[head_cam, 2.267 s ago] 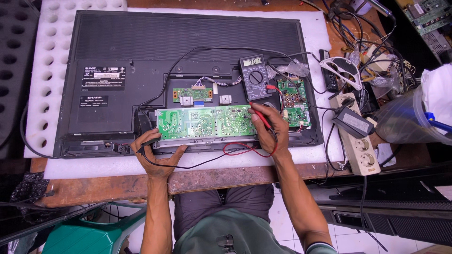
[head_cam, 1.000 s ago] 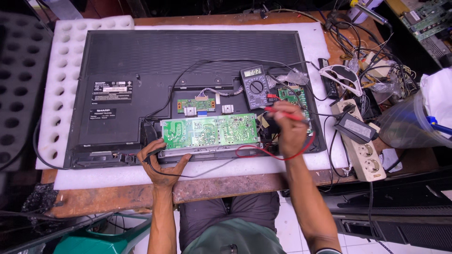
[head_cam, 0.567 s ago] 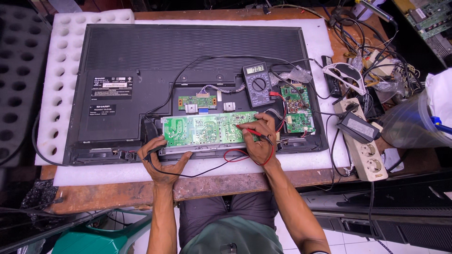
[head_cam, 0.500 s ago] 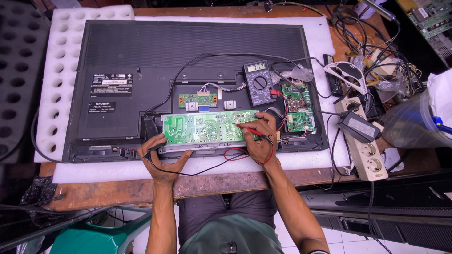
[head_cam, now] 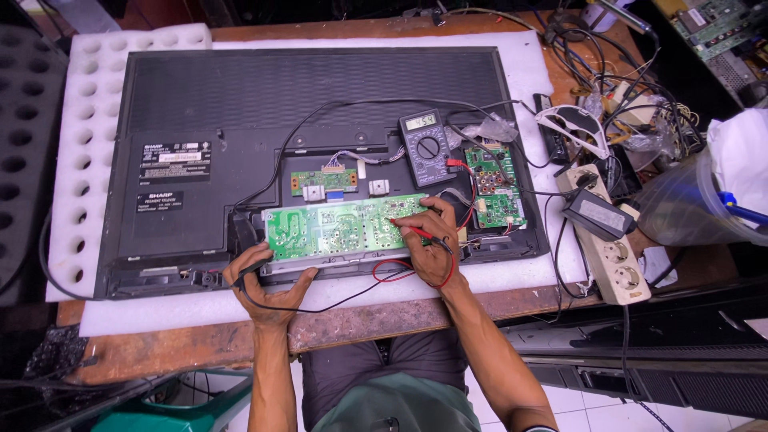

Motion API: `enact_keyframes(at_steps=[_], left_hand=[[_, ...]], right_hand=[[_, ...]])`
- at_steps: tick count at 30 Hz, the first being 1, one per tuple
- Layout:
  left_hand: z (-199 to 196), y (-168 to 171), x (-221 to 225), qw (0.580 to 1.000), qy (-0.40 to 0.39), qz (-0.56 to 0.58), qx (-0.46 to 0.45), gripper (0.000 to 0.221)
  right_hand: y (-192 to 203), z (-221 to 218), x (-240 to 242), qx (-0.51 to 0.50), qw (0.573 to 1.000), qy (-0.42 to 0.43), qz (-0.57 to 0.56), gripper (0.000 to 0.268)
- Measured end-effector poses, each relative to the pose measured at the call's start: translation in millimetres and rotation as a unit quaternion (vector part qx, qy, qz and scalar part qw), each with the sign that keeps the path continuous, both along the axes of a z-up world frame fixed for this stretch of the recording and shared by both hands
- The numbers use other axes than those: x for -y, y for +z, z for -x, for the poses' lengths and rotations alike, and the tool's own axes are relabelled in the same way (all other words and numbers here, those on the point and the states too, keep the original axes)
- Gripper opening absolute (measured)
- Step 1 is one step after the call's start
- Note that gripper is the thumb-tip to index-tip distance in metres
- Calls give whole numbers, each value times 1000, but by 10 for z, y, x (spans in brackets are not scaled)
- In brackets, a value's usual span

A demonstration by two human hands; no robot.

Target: The person uses a multimeter to measure voltages at various points on the exposed circuit boards of a disassembled television. They move the probes across different components and connectors, then lift the main board assembly from the chassis.

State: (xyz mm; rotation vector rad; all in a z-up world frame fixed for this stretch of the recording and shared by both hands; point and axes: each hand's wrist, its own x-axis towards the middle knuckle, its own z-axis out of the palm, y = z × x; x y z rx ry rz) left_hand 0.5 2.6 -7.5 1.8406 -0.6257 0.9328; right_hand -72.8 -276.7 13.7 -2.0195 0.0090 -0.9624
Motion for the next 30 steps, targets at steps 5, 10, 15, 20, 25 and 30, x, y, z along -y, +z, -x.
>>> enact_keyframes(at_steps=[5,10,15,20,25,30], left_hand=[[9,59,3,1000,-8,-7,8,67],[-4,19,-6,1000,-4,-21,13,69],[5,49,8,1000,-2,-23,12,69],[-9,-6,-10,1000,0,-20,12,68],[1,44,14,1000,0,-13,12,68],[7,47,14,1000,2,-10,8,66]], right_hand=[[-2,-29,2,8,1000,-8,13,11],[7,-31,-23,11,1000,-13,2,11],[-32,-40,-24,11,1000,-3,-3,12],[-22,-40,-8,11,1000,1,-4,12],[-40,-44,-1,9,1000,3,-7,13],[-96,-61,6,7,1000,5,-7,13]])
